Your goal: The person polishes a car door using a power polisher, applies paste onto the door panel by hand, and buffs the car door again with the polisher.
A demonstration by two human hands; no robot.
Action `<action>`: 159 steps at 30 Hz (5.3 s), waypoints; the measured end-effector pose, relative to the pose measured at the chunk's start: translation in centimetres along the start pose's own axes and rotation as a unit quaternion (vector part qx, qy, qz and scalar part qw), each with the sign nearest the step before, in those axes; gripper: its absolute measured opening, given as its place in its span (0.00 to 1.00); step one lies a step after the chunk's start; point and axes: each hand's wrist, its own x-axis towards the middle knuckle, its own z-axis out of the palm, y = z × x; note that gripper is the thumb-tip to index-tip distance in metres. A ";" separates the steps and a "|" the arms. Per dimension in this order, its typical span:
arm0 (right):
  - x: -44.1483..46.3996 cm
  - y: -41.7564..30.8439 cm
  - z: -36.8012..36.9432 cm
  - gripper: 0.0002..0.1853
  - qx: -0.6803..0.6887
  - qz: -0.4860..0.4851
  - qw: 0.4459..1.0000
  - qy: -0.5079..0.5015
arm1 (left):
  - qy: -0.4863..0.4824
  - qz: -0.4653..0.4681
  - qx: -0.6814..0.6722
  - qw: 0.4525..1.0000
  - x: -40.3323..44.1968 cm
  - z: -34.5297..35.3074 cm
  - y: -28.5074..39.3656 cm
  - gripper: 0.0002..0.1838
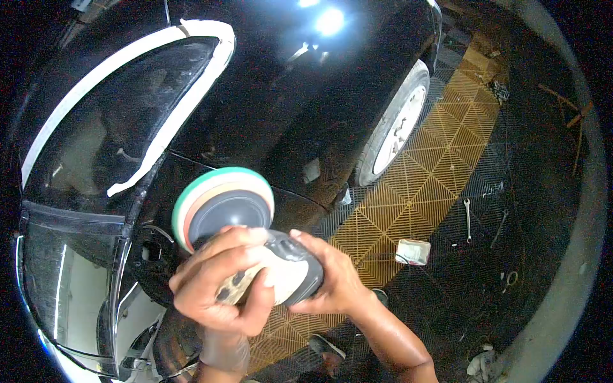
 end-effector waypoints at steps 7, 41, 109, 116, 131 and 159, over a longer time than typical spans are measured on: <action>1.1 -2.4 -0.3 0.60 0.003 0.016 0.995 -0.101 | 0.044 -0.030 0.003 0.999 -1.8 -1.8 1.0 0.14; -0.5 -2.4 3.5 0.62 -0.029 0.003 0.999 -0.044 | 0.028 0.004 0.002 1.000 -3.7 -4.4 -0.1 0.11; -4.7 -9.6 20.3 0.59 0.044 0.043 0.940 -0.334 | 0.308 -0.075 0.037 0.948 -18.8 -26.9 -1.7 0.20; -9.6 -4.4 20.0 0.58 0.213 -0.013 0.903 -0.372 | 0.357 -0.112 0.136 0.917 -24.8 -31.0 -2.8 0.18; -13.4 -1.9 16.9 0.51 0.213 -0.082 0.927 -0.298 | 0.064 0.005 -0.087 0.994 -17.1 -27.6 -4.5 0.29; -12.5 -6.1 22.2 0.49 0.150 -0.008 0.926 -0.348 | 0.084 -0.037 0.421 0.903 -16.7 -32.4 -0.4 0.18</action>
